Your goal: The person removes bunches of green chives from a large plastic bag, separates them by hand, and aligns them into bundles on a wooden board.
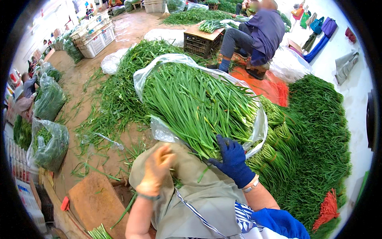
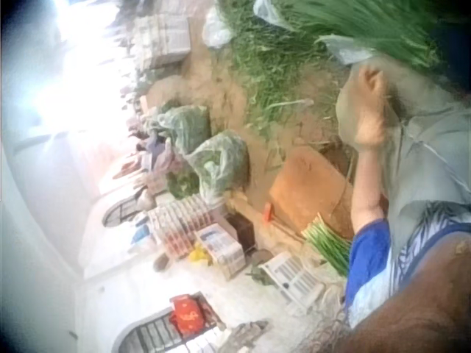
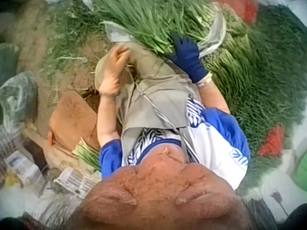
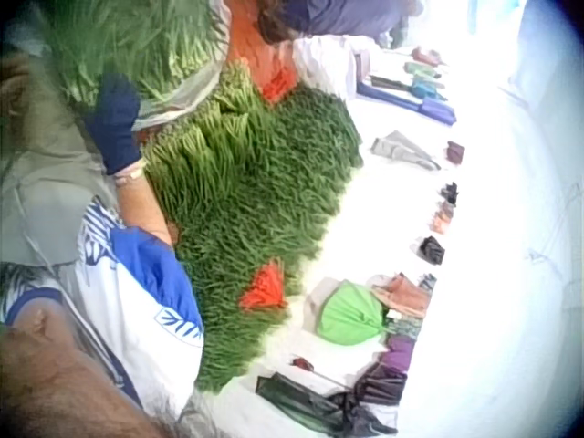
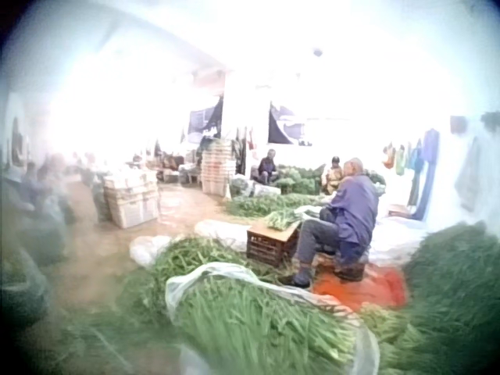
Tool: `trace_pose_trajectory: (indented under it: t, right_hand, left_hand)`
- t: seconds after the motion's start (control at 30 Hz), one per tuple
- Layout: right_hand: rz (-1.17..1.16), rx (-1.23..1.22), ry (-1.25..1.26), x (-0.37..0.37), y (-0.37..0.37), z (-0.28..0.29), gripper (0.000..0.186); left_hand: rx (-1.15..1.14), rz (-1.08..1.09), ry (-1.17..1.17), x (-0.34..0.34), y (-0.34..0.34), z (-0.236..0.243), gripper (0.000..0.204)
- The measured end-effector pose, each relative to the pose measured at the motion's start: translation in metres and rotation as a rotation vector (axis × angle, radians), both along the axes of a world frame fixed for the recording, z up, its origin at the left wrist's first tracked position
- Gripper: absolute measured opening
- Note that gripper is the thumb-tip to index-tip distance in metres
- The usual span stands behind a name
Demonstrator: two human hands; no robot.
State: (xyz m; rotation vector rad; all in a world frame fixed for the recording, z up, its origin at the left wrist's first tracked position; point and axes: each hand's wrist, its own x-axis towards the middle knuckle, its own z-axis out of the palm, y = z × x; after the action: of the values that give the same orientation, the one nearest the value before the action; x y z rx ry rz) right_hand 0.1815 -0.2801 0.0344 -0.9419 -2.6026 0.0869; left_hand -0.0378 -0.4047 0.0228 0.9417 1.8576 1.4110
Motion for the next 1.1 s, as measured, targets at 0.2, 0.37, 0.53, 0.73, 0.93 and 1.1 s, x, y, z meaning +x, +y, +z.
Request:
trace_pose_trajectory:
  t: [0.2,0.37,0.53,0.73,0.93,1.1]
  right_hand:
    - [0.068,0.073,0.129,-0.022,-0.014,0.007,0.075]
    - [-0.128,0.11,-0.202,-0.035,-0.009,-0.045,0.096]
    - [-0.148,0.116,-0.197,-0.045,0.009,-0.063,0.098]
    - [-0.08,-0.222,-0.083,-0.031,0.072,-0.047,0.092]
    - [-0.024,-0.411,0.014,-0.027,0.098,-0.036,0.092]
    - [0.003,-0.293,0.066,-0.031,0.081,-0.044,0.091]
  left_hand:
    - [-0.09,0.104,0.345,0.004,0.057,-0.039,0.041]
    - [-0.147,0.027,-0.125,-0.004,0.075,-0.05,0.03]
    - [-0.076,0.02,-0.099,-0.017,0.081,-0.096,0.031]
    - [-0.322,0.044,-0.489,0.001,0.083,-0.068,0.062]
    - [-0.385,0.083,-0.703,0.034,0.075,-0.079,0.071]
    - [-0.371,0.05,-0.986,0.041,0.075,-0.103,0.049]
